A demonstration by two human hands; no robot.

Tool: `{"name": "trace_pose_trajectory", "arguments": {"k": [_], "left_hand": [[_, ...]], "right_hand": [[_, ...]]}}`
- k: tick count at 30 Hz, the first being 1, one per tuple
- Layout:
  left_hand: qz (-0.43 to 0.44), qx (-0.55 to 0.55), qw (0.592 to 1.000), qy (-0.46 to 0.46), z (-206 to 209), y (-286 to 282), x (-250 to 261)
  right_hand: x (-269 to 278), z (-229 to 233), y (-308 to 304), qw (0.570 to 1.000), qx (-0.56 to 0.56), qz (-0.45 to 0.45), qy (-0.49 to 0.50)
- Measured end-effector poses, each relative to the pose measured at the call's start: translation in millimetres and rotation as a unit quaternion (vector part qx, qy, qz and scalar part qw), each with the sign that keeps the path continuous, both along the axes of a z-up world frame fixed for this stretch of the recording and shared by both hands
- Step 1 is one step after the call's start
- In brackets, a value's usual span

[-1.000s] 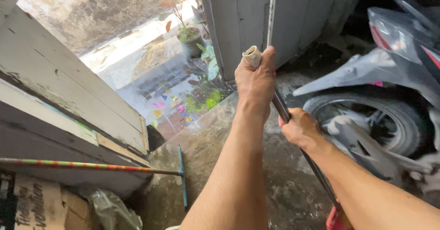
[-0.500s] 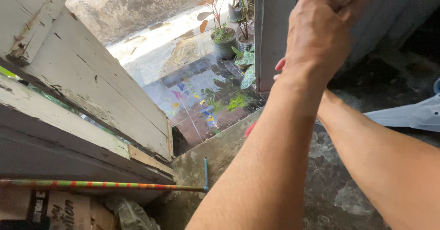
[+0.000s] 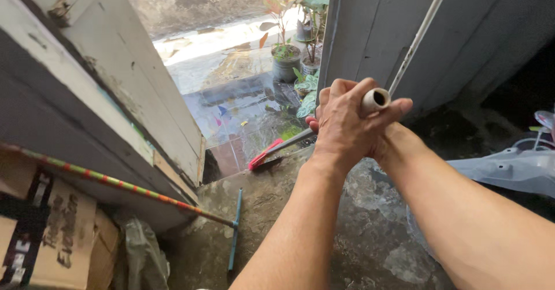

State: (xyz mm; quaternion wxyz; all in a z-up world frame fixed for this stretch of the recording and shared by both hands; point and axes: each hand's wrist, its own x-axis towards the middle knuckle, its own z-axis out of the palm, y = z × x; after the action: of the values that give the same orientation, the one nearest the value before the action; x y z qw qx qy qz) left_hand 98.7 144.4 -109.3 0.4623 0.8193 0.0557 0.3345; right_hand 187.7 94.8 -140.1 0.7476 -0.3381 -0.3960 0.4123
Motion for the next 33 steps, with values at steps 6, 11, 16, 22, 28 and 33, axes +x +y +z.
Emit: {"name": "trace_pose_trajectory", "arguments": {"k": [6, 11, 16, 22, 28, 33], "left_hand": [[-0.048, -0.096, 0.99, 0.089, -4, -15, -69], [-0.096, -0.09, 0.985, 0.115, -22, -33, -87], [-0.158, -0.068, 0.962, 0.214, -50, -45, -87], [-0.141, -0.135, 0.926, 0.322, -77, -50, -126], [-0.126, -0.145, 0.913, 0.361, -103, -54, -146], [-0.128, -0.175, 0.908, 0.358, -106, -59, -141]], "right_hand": [[-34, 9, -29, 0.978, -0.184, -0.03, -0.088], [-60, 13, -60, 0.921, -0.357, -0.061, -0.142], [-67, -7, -87, 0.847, -0.492, -0.101, -0.172], [-104, -77, -108, 0.811, -0.566, -0.082, -0.125], [-122, -116, -117, 0.804, -0.58, -0.108, -0.08], [-118, -111, -110, 0.826, -0.533, -0.141, -0.119]]}}
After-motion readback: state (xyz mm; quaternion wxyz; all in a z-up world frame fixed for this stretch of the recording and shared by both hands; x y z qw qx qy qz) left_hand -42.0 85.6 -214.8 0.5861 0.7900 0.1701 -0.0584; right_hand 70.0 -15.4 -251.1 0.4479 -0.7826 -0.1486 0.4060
